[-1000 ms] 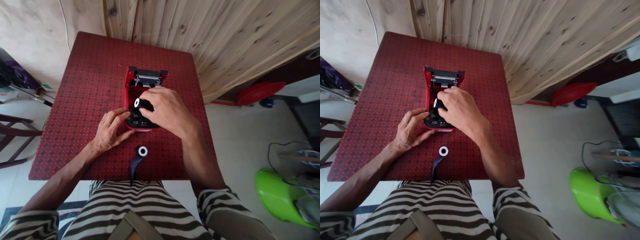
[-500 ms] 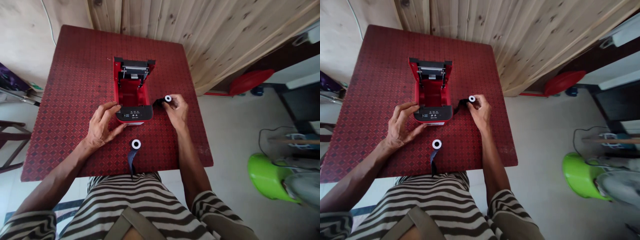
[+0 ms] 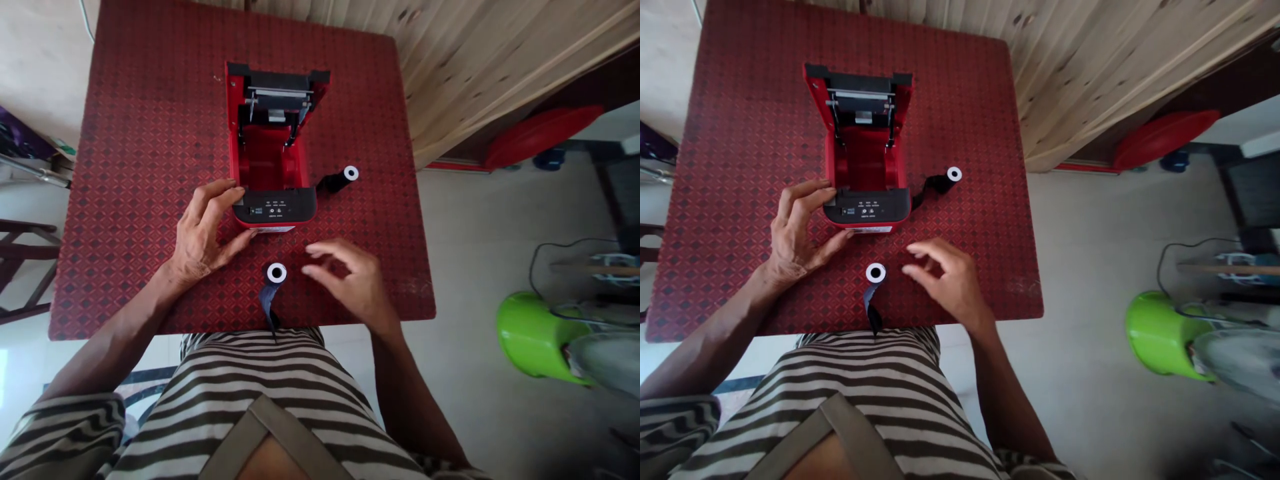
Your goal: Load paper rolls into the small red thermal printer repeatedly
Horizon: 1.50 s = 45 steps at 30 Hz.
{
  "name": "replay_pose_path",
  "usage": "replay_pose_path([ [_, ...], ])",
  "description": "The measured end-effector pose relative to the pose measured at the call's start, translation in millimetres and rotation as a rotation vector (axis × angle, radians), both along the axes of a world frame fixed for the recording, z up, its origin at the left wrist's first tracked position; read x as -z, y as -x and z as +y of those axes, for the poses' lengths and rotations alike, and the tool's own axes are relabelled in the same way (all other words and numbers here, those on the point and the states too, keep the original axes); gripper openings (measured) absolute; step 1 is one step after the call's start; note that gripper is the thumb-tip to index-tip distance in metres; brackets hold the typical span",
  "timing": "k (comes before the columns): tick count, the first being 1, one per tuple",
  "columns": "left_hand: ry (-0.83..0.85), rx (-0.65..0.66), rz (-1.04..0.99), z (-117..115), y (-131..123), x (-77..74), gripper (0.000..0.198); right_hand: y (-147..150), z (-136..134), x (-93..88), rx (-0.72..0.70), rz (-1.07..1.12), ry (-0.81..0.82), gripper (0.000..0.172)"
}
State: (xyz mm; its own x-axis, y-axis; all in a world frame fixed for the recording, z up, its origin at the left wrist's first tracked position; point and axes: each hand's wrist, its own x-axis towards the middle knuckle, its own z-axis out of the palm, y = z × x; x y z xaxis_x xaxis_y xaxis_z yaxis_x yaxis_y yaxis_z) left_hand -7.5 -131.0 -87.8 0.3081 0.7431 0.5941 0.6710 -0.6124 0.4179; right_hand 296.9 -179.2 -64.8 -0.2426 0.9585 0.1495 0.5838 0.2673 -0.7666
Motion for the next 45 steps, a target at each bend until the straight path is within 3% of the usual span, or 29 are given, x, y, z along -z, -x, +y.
replay_pose_path([
  [3,0.034,-0.019,-0.010,-0.2,0.0,0.3,0.066,22.5,-12.5,18.0,-0.191,0.056,0.027,0.040],
  [6,0.025,-0.012,-0.026,-0.6,-0.9,-0.5,0.065,38.7,-10.1,34.8,-0.244,0.082,-0.039,0.035],
  [8,-0.006,0.009,-0.037,-0.8,-1.7,-1.4,0.065,42.7,-8.3,32.8,-0.263,0.101,-0.045,0.029],
  [10,-0.025,0.019,-0.037,-1.0,-2.2,-2.1,0.065,40.8,-7.1,16.3,-0.298,0.119,-0.024,0.027],
  [13,-0.024,0.017,-0.031,-1.6,-2.1,-2.2,0.065,32.2,3.0,-29.2,-0.337,0.101,-0.043,0.030],
  [16,0.000,0.011,-0.035,-2.3,-1.3,-2.5,0.065,28.1,35.7,-72.8,-0.291,-0.063,-0.264,0.031],
  [18,0.012,0.019,-0.038,-2.7,-1.0,-3.1,0.063,32.7,67.7,-86.2,-0.251,-0.222,-0.384,0.028],
  [20,0.010,0.030,-0.031,-2.8,-1.2,-3.6,0.062,43.4,99.5,-85.0,-0.271,-0.356,-0.387,0.027],
  [23,-0.013,0.031,-0.014,-2.8,-2.0,-3.2,0.062,63.9,132.4,-67.0,-0.341,-0.479,-0.335,0.017],
  [25,-0.012,0.023,-0.004,-2.8,-2.4,-2.2,0.064,74.0,142.9,-53.0,-0.373,-0.533,-0.313,0.010],
  [29,0.001,0.017,0.005,-3.1,-2.6,-0.9,0.065,78.4,156.2,-30.7,-0.372,-0.555,-0.345,0.014],
  [32,-0.009,0.015,-0.002,-3.4,-2.9,-0.9,0.064,76.2,169.7,-18.4,-0.388,-0.480,-0.377,0.019],
  [36,0.016,0.004,0.020,-3.5,-2.8,-0.7,0.062,78.2,183.5,-8.5,-0.393,-0.494,-0.297,0.019],
  [39,0.024,0.006,0.011,-3.3,-2.3,-1.2,0.064,79.5,182.8,-10.4,-0.416,-0.483,-0.269,0.017],
  [42,0.026,0.011,0.014,-3.3,-1.5,-1.5,0.066,74.1,170.0,-27.2,-0.442,-0.394,-0.261,0.013],
  [45,0.024,0.029,0.014,-3.7,0.6,-2.3,0.063,62.6,147.6,-53.3,-0.508,-0.329,-0.248,0.041],
])
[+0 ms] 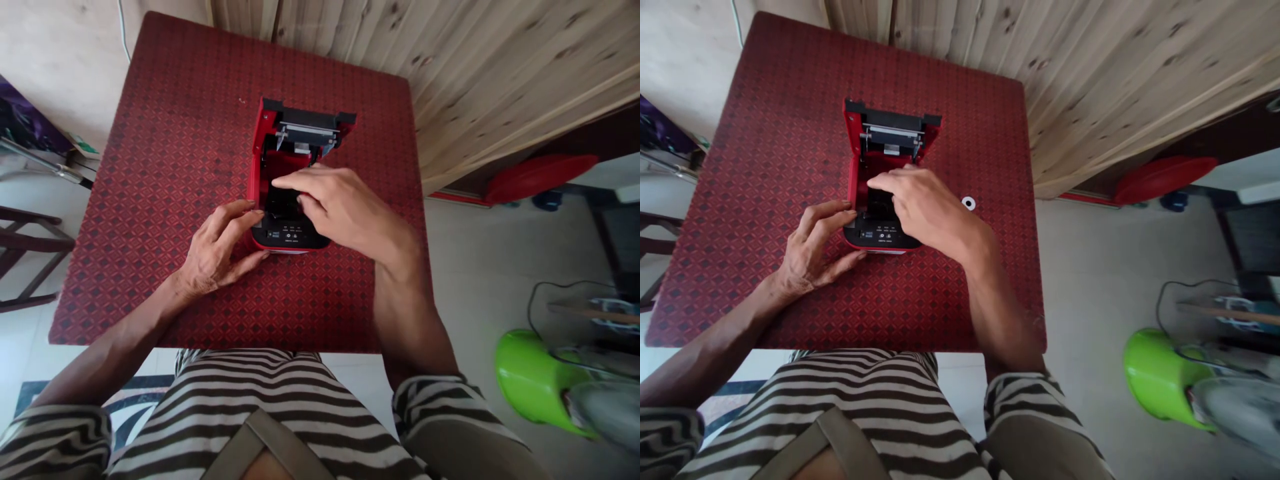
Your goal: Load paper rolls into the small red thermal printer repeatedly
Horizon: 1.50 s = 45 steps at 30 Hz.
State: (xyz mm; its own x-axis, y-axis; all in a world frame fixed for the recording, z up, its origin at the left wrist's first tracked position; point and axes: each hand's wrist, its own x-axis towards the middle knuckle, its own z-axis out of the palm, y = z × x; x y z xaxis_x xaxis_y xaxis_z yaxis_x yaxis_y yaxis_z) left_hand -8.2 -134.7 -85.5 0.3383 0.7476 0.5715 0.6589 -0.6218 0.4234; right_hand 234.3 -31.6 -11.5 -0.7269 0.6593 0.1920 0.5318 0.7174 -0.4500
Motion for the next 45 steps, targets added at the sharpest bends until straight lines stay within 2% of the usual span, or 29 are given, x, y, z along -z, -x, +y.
replay_pose_path([
  [1,0.005,0.008,-0.019,0.1,1.3,-1.6,0.062,-3.9,-8.1,-7.3,-0.039,0.007,0.009,0.048],
  [3,0.014,0.011,-0.078,1.9,4.8,-9.5,0.062,-9.5,-22.5,-15.5,-0.090,0.022,0.017,0.051],
  [5,0.001,-0.007,-0.118,7.8,9.3,-25.4,0.062,-10.9,-33.1,-14.9,-0.060,0.069,0.002,0.039],
  [7,-0.030,-0.028,-0.081,20.3,13.7,-48.2,0.057,-9.0,-39.7,-8.7,0.027,0.134,-0.037,0.023],
  [9,-0.098,-0.017,0.018,40.4,16.4,-72.2,0.052,-6.1,-44.2,-1.0,0.105,0.191,-0.098,0.015],
  [11,-0.124,-0.024,0.092,66.2,16.2,-90.4,0.062,-4.0,-48.6,5.4,0.153,0.231,-0.180,0.014],
  [14,-0.088,-0.061,0.180,104.3,10.1,-99.8,0.073,-3.1,-56.7,12.1,0.198,0.263,-0.266,0.017],
  [16,-0.017,-0.040,0.182,118.7,3.5,-97.5,0.078,-3.2,-62.9,15.2,0.213,0.252,-0.273,0.019],
  [18,0.046,-0.012,0.154,118.3,-2.9,-93.1,0.072,-3.5,-68.8,17.9,0.222,0.227,-0.273,0.022],
  [22,0.075,0.057,0.057,83.7,-7.5,-83.8,0.049,-3.8,-77.3,23.7,0.236,0.222,-0.342,0.025],
  [26,0.037,0.114,0.090,51.5,-3.5,-66.2,0.041,-2.7,-80.4,28.4,0.273,0.235,-0.348,0.027],
  [31,-0.008,0.128,0.110,43.6,-0.9,-46.3,0.040,0.4,-80.9,28.2,0.302,0.251,-0.294,0.029],
  [37,-0.094,0.150,0.149,43.7,-0.4,-38.0,0.046,1.0,-81.1,26.2,0.300,0.264,-0.294,0.028],
  [45,-0.102,0.145,0.138,43.0,-0.5,-28.4,0.064,-0.4,-80.2,27.8,0.275,0.297,-0.337,0.024],
])
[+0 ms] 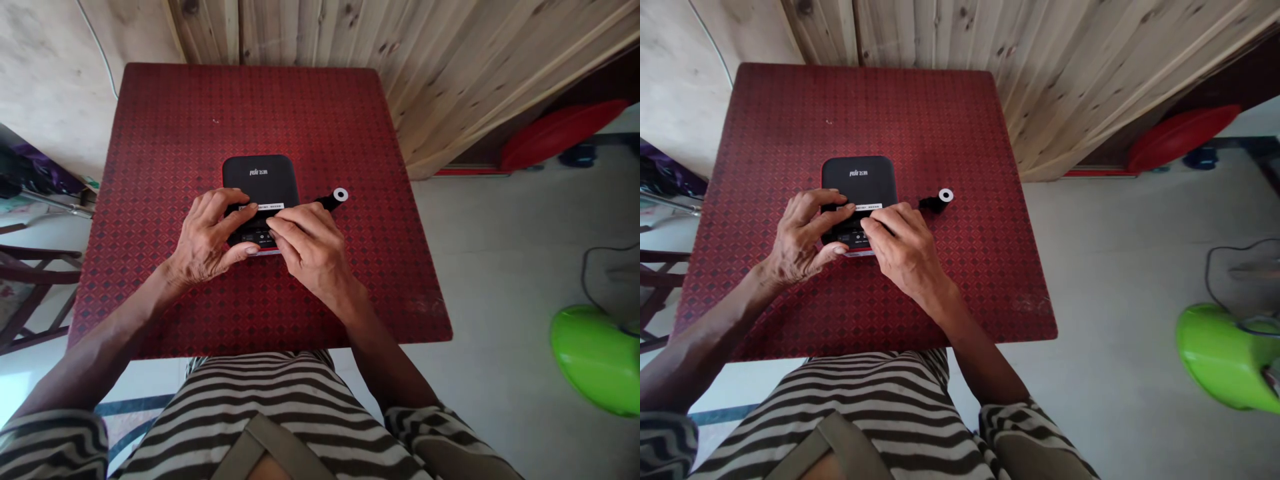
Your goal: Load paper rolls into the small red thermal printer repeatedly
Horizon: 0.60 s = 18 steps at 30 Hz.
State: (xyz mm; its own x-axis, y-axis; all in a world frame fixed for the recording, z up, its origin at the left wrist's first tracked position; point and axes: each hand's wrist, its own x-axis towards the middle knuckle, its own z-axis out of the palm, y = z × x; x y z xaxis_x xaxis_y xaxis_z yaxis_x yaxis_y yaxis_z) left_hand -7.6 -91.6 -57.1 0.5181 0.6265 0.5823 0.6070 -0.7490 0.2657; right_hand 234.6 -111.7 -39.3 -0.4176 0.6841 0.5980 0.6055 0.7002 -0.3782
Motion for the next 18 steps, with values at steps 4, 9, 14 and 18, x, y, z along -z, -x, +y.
replay_pose_path([
  [4,0.015,-0.031,0.004,0.4,-1.0,4.8,0.066,-0.4,0.2,-1.9,-0.010,0.006,-0.085,0.020],
  [9,0.037,-0.001,-0.017,-7.0,-0.2,5.4,0.068,-10.1,0.8,5.5,0.092,0.213,-0.037,0.022],
  [14,-0.035,-0.098,-0.088,-23.0,7.2,10.9,0.067,-14.5,7.5,44.5,0.267,0.585,0.239,0.025],
  [18,-0.087,-0.165,-0.088,-27.0,11.1,24.0,0.065,-6.8,14.8,73.5,0.256,0.565,0.287,0.029],
])
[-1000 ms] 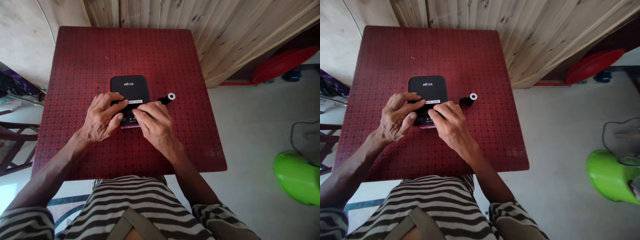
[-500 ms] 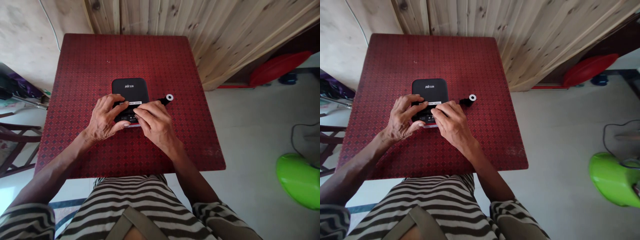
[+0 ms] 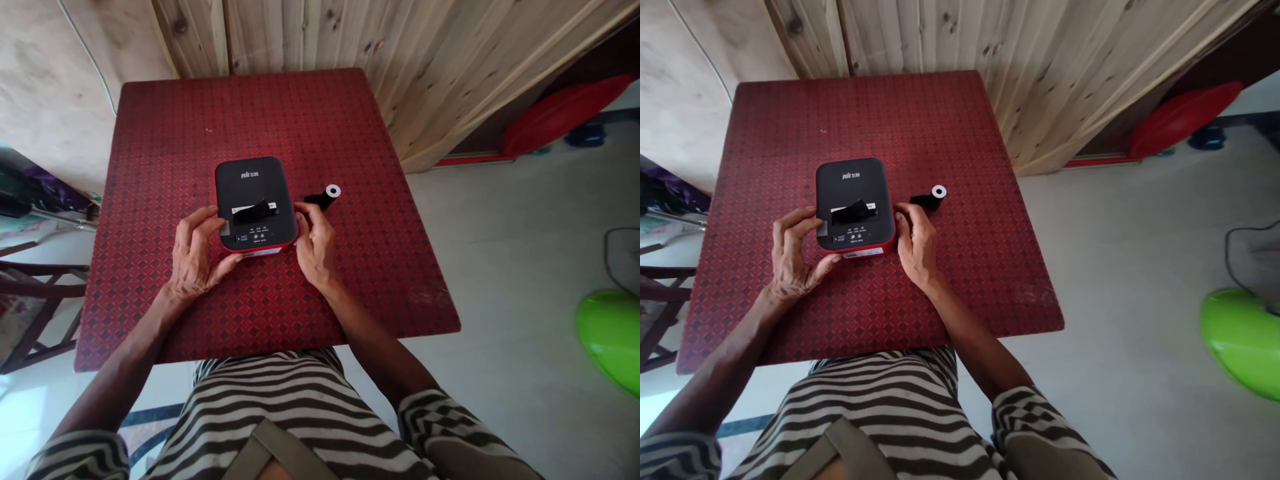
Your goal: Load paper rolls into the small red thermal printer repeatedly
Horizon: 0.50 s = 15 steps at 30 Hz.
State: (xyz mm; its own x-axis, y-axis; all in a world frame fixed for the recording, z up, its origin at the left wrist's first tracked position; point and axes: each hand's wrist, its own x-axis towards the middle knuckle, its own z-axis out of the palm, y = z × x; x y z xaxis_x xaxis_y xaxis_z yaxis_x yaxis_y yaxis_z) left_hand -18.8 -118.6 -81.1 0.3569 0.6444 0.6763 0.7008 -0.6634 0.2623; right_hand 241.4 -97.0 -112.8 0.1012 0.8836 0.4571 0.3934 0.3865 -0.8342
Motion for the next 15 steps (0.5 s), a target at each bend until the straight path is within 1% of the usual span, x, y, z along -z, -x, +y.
replay_pose_path([
  [2,-0.020,-0.006,-0.002,1.0,-0.3,4.5,0.063,2.7,3.2,7.4,-0.021,-0.041,-0.008,0.031],
  [5,-0.046,0.002,-0.022,2.9,-1.4,6.3,0.062,2.9,6.0,11.9,-0.045,-0.085,-0.006,0.034],
  [9,-0.050,0.019,-0.044,2.8,-1.1,3.6,0.063,1.6,6.3,12.6,-0.063,-0.092,0.007,0.036],
  [15,-0.037,-0.007,-0.028,-0.2,-0.8,0.5,0.063,1.6,5.3,10.5,-0.076,-0.076,0.034,0.041],
])
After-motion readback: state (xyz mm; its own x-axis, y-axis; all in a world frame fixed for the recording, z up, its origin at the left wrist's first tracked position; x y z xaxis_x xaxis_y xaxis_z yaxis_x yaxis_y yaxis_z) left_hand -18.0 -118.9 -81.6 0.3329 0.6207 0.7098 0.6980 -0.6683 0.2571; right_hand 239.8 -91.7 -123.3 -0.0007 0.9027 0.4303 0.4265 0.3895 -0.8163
